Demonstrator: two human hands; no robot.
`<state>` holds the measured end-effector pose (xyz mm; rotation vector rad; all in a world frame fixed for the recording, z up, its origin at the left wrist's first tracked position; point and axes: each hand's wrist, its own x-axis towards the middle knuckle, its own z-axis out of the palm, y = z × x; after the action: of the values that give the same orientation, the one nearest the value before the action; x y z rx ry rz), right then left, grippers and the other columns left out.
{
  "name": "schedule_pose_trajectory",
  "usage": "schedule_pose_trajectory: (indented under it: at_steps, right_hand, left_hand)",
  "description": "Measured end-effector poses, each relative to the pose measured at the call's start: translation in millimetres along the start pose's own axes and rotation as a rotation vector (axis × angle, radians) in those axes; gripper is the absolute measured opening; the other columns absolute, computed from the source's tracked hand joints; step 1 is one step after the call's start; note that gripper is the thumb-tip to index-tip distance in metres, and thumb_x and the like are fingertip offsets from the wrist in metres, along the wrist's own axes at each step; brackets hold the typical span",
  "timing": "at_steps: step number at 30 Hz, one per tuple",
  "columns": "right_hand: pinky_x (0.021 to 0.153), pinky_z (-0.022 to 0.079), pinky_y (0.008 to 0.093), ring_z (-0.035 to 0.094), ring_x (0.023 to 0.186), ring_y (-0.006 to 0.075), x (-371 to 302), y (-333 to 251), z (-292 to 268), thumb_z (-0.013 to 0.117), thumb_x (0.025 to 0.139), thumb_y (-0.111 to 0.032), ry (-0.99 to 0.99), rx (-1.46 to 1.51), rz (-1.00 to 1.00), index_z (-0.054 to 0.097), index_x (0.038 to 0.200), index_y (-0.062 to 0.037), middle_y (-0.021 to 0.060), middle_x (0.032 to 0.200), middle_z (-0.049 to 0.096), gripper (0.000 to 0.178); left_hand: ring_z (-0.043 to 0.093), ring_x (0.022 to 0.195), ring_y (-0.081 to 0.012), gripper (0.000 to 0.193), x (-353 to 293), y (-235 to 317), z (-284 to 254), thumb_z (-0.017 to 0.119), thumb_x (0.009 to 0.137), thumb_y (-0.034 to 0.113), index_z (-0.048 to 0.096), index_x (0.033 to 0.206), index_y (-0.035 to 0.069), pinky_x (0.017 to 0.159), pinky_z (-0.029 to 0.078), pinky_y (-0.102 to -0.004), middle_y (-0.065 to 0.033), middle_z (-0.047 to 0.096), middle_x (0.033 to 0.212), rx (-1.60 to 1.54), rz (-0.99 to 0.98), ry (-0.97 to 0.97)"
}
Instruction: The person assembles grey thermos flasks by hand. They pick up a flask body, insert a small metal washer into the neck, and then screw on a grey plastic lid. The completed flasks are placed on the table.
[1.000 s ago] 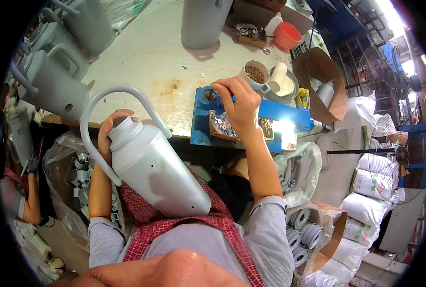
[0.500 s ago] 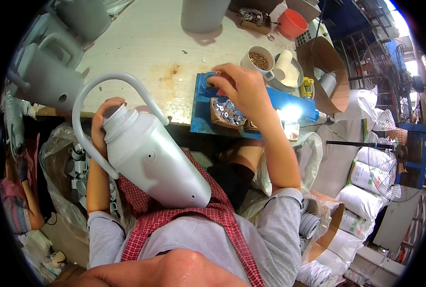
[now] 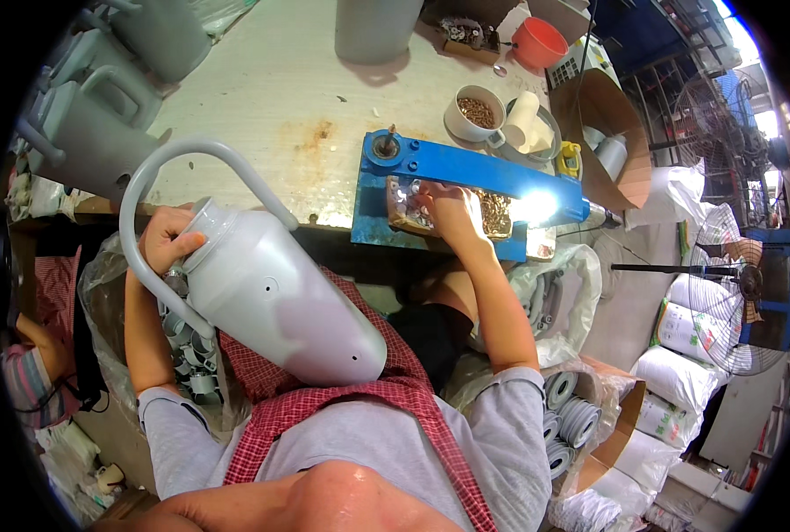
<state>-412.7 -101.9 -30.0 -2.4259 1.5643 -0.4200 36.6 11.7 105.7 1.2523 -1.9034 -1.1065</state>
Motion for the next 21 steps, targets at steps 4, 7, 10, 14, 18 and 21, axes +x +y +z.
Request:
schedule_pose_trajectory:
  at_steps: [4, 7, 10, 14, 18, 21]
  right_hand:
    - [0.072, 0.053, 0.0404, 0.067, 0.08, 0.0328, -14.8, -8.3, -15.4, 0.069, 0.082, -0.013, 0.319, 0.03, -0.114, 0.069, 0.097, -0.0101, 0.0126, 0.089, 0.07, 0.014]
    - [0.065, 0.053, 0.038, 0.066, 0.071, 0.0303, -25.5, -24.7, -38.9, 0.066, 0.083, -0.01, 0.31, -0.02, -0.145, 0.07, 0.094, -0.0089, 0.0112, 0.083, 0.069, 0.011]
    - [0.065, 0.054, 0.0349, 0.068, 0.073, 0.0285, -25.2, -50.7, -71.1, 0.068, 0.08, -0.003, 0.331, 0.005, -0.229, 0.07, 0.094, -0.0064, 0.0105, 0.085, 0.07, 0.014]
    - [0.067, 0.055, 0.0307, 0.069, 0.077, 0.0249, 2.2, -96.2, -111.4, 0.072, 0.074, 0.006, 0.668, 0.209, -0.415, 0.069, 0.093, -0.0016, 0.0121, 0.091, 0.072, 0.021]
    - [0.069, 0.055, 0.0292, 0.07, 0.078, 0.0238, 48.8, -117.0, -117.9, 0.072, 0.074, 0.005, 0.765, 0.225, -0.515, 0.07, 0.089, -0.0003, 0.0126, 0.091, 0.071, 0.017]
    - [0.069, 0.055, 0.0294, 0.07, 0.079, 0.0238, 59.8, -115.9, -110.9, 0.073, 0.074, 0.003, 0.734, 0.211, -0.549, 0.07, 0.088, -0.0005, 0.0115, 0.09, 0.072, 0.015]
  left_hand:
    - [0.039, 0.06, -0.0129, 0.037, -24.4, -26.2, 0.4, 0.062, 0.084, 0.022, 0.048, 0.058, 0.0, 0.061, 0.032, -0.0315, -0.0043, 0.043, 0.054, -0.099, -0.032, 0.243]
    - [0.036, 0.062, -0.0078, 0.04, -60.6, -48.9, 1.9, 0.061, 0.088, 0.024, 0.042, 0.06, 0.003, 0.057, 0.029, -0.0266, 0.0031, 0.043, 0.062, -0.251, -0.208, 0.521]
    - [0.038, 0.058, -0.0066, 0.036, -89.9, -59.4, 3.1, 0.055, 0.093, 0.027, 0.051, 0.064, 0.006, 0.053, 0.028, -0.0245, 0.0037, 0.048, 0.065, -0.351, -0.306, 0.785]
    - [0.061, 0.071, -0.012, 0.042, -102.9, -55.7, 13.8, 0.05, 0.098, 0.036, 0.065, 0.097, -0.003, 0.065, 0.048, -0.025, -0.0059, 0.067, 0.083, -0.641, -0.298, 0.962]
    - [0.067, 0.084, -0.018, 0.045, -101.0, -54.5, 21.1, 0.046, 0.099, 0.037, 0.062, 0.109, -0.004, 0.075, 0.053, -0.029, -0.0119, 0.069, 0.097, -0.786, -0.233, 1.055]
    - [0.067, 0.09, -0.0204, 0.045, -108.2, -60.2, 20.3, 0.044, 0.101, 0.036, 0.06, 0.115, -0.004, 0.079, 0.054, -0.0309, -0.0142, 0.068, 0.105, -0.86, -0.266, 1.111]
